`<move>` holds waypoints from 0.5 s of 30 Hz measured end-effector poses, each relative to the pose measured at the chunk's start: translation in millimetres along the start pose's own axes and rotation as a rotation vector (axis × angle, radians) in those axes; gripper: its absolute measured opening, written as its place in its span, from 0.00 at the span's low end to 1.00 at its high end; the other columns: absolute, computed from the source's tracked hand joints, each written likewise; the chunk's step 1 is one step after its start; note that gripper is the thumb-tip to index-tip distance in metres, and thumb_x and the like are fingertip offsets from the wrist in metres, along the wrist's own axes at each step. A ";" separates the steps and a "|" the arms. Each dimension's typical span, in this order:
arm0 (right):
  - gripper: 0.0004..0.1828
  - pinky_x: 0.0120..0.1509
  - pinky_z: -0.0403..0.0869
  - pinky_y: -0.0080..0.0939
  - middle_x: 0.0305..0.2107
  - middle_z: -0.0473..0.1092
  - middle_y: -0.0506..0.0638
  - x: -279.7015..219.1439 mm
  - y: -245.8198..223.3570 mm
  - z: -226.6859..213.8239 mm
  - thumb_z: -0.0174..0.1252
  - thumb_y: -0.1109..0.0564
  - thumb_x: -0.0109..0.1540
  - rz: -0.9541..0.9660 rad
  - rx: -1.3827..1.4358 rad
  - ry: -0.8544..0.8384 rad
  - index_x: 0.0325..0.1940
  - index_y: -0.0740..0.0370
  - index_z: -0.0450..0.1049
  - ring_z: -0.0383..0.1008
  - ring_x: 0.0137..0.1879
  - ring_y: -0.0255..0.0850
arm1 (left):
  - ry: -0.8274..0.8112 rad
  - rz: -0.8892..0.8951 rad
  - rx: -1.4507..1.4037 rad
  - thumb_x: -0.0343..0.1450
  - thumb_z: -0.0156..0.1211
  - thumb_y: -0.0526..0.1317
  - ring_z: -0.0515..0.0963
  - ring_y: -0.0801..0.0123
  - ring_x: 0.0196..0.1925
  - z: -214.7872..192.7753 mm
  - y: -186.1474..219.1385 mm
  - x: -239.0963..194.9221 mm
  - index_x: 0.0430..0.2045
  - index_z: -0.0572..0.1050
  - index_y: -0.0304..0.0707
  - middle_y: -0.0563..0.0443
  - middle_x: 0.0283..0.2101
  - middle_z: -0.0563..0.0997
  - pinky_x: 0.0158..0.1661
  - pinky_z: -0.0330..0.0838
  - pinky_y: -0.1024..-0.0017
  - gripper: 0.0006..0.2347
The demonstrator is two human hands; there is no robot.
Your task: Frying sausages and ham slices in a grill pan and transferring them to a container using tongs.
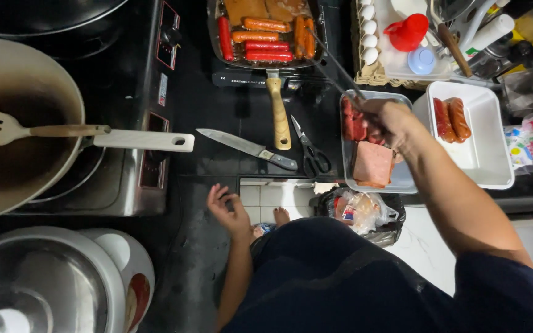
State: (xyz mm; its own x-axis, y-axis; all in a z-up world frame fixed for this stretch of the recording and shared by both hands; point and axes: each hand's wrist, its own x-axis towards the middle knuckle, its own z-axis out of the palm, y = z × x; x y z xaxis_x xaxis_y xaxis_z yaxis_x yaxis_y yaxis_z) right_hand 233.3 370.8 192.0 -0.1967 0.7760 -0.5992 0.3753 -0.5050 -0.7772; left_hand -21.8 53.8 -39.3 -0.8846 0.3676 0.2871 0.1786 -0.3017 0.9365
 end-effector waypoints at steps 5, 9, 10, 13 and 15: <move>0.13 0.30 0.68 0.45 0.19 0.72 0.46 8.5 -9.7 -25.5 0.62 0.36 0.64 -0.371 -0.636 0.468 0.46 0.39 0.82 0.74 0.27 0.43 | 0.012 -0.037 0.032 0.69 0.56 0.22 0.75 0.56 0.54 -8.1 10.0 -4.3 0.64 0.58 0.28 0.35 0.61 0.67 0.48 0.73 0.71 0.26; 0.19 0.37 0.78 0.60 0.30 0.79 0.54 -3.3 -32.2 -16.9 0.56 0.34 0.66 -0.470 -1.380 0.676 0.52 0.42 0.82 0.82 0.38 0.59 | 0.034 -0.054 0.039 0.69 0.56 0.21 0.75 0.56 0.53 -10.1 10.8 -5.6 0.64 0.59 0.29 0.35 0.60 0.68 0.47 0.74 0.71 0.26; 0.20 0.36 0.79 0.60 0.30 0.80 0.55 -6.3 -37.7 -11.0 0.54 0.35 0.66 -0.447 -1.512 0.687 0.52 0.43 0.81 0.83 0.36 0.59 | 0.024 -0.064 0.045 0.69 0.55 0.21 0.75 0.57 0.54 -10.5 12.1 -5.4 0.63 0.59 0.30 0.35 0.61 0.67 0.47 0.73 0.71 0.26; 0.23 0.33 0.78 0.59 0.28 0.79 0.55 -5.8 -46.7 12.0 0.53 0.32 0.64 -0.444 -1.629 0.637 0.45 0.48 0.82 0.83 0.34 0.59 | 0.043 -0.091 0.008 0.68 0.56 0.21 0.74 0.58 0.54 -6.1 9.8 -7.0 0.64 0.58 0.30 0.35 0.61 0.67 0.48 0.73 0.74 0.27; 0.21 0.39 0.78 0.59 0.31 0.81 0.57 -25.0 -65.4 41.4 0.54 0.39 0.63 -0.377 -1.636 0.604 0.45 0.53 0.84 0.83 0.40 0.59 | 0.032 -0.087 0.014 0.68 0.56 0.21 0.75 0.58 0.54 -6.3 9.3 -7.6 0.64 0.58 0.30 0.35 0.61 0.67 0.47 0.73 0.75 0.27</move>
State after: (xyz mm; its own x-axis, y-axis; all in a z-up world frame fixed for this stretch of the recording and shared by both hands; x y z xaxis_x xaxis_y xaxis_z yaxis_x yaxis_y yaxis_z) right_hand 176.2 368.8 249.9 -0.2904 0.9568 -0.0126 0.8962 0.2766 0.3469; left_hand -16.2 42.7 -34.1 -0.9104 0.3632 0.1983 0.1064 -0.2576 0.9604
